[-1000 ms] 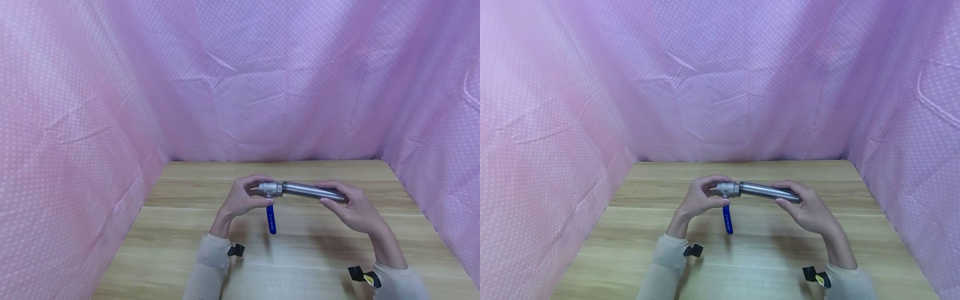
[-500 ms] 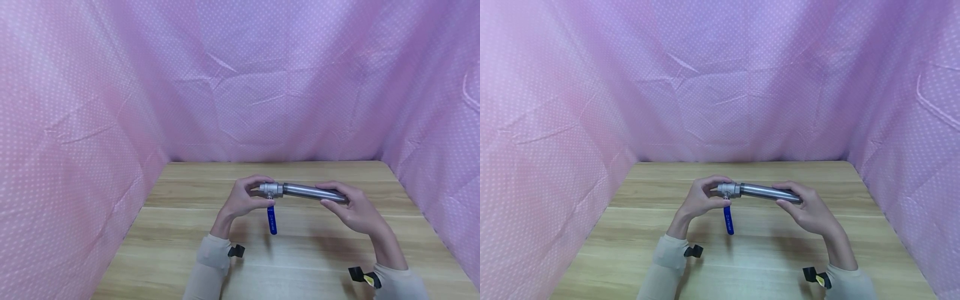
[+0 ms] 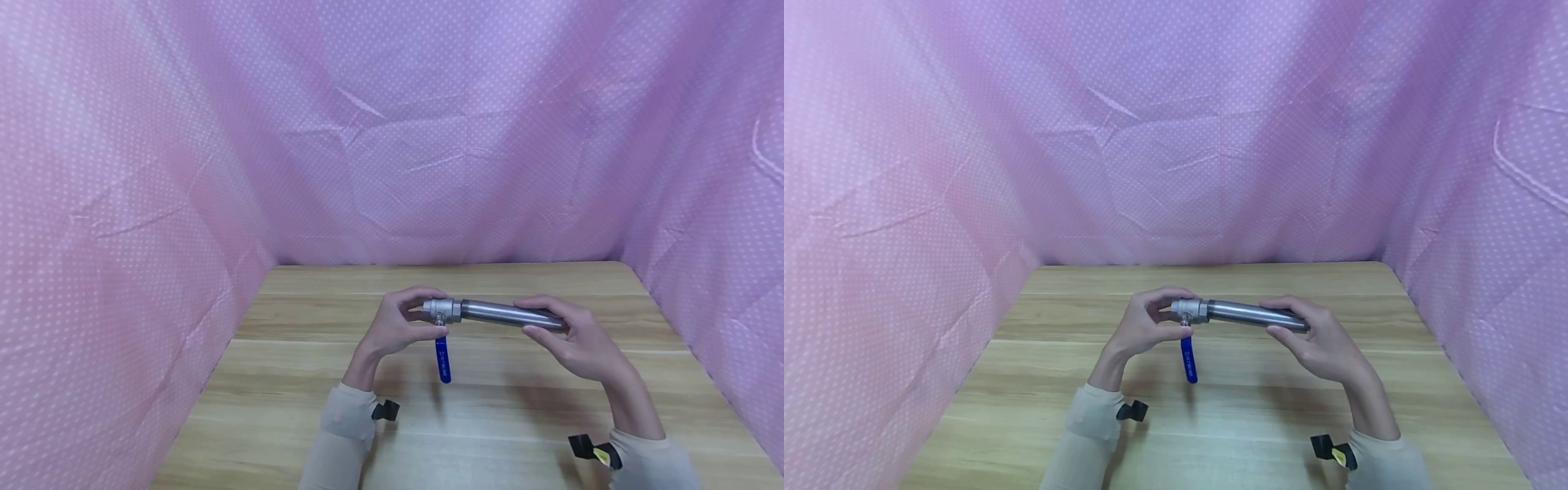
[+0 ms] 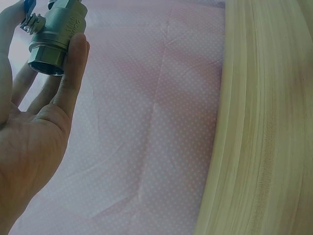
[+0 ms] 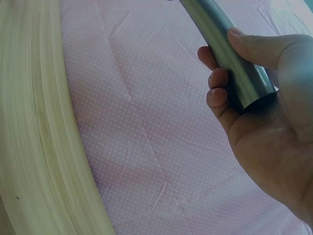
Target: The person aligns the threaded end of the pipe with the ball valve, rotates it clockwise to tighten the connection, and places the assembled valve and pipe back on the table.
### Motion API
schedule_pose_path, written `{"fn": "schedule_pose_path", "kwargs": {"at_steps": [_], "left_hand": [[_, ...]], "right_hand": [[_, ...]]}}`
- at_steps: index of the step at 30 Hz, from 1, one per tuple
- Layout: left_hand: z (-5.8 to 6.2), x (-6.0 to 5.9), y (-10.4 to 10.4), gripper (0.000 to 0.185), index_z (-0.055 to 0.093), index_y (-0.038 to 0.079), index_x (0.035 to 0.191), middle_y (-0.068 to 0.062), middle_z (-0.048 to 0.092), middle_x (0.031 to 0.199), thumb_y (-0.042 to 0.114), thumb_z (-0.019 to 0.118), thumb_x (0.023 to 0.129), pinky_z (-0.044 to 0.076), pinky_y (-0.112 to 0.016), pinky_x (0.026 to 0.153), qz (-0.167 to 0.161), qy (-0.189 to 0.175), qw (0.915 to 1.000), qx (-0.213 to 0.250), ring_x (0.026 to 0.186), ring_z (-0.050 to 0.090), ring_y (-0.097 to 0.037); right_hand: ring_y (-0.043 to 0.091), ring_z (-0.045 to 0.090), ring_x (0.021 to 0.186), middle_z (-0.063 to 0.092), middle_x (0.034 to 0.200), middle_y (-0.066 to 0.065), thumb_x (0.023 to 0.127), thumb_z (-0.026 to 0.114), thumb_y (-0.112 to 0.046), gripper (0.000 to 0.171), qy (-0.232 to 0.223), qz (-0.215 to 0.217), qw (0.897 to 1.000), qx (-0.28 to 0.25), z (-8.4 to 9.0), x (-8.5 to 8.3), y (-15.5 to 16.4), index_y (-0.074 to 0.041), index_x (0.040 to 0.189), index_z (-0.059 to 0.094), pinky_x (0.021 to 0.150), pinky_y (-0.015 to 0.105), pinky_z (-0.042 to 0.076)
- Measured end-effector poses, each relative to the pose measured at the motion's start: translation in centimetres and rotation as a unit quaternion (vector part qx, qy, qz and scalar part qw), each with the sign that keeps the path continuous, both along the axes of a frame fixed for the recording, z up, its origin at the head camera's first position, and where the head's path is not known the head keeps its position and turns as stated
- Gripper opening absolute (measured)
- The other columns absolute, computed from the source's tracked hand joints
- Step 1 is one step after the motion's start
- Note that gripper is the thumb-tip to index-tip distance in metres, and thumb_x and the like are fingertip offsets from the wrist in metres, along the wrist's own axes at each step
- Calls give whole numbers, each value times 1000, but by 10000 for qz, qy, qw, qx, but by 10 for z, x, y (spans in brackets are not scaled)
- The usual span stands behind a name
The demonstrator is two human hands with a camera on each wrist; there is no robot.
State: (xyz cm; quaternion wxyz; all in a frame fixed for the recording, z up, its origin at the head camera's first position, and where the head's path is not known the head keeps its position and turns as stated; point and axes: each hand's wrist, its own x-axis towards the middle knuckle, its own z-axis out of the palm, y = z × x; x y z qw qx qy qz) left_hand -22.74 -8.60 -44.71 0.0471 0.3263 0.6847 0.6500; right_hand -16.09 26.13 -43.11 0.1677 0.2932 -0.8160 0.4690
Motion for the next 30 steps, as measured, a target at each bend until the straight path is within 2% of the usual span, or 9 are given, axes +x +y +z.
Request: {"fn": "schedule_pose_path", "kwargs": {"at_steps": [6,15,19,26,30], "left_hand": [[-2,-2,-1,56,76,3,138,-21,76,139,-4,92,84,69,-38,109,63,22,10000,2,117,75,-15],[-1,-2,-1,57,75,2,137,-22,75,140,-5,92,84,69,-38,109,0,52,10000,36,118,76,-15],[-1,-1,-1,57,75,1,137,-23,76,140,-6,92,83,70,-39,107,-64,86,9999,48,115,76,-16],[-1,-2,-1,58,76,2,138,-22,75,141,-4,94,83,71,-40,106,-107,182,9998,-35,116,75,-15],[-1,-2,-2,60,76,1,138,-22,75,143,-5,94,82,70,-40,106,-158,224,9996,-49,121,74,-24]], "right_hand": [[0,67,88,76,127,-28,90,81,17,52,-28,109,9999,49,1,0,1,-7,135,77,70,15,58],[1,66,88,80,122,-12,92,81,14,51,-35,123,9999,70,4,2,-2,-10,137,77,70,16,58],[1,67,87,79,123,-14,93,81,13,50,-131,45,9998,107,2,1,-1,-12,136,78,70,16,58],[1,67,86,78,125,-17,95,80,11,45,-257,-8,9995,170,0,1,1,-9,136,78,69,17,57],[2,65,84,79,123,-15,96,80,9,43,-308,48,9994,135,2,1,1,-9,135,79,67,19,56]]}}
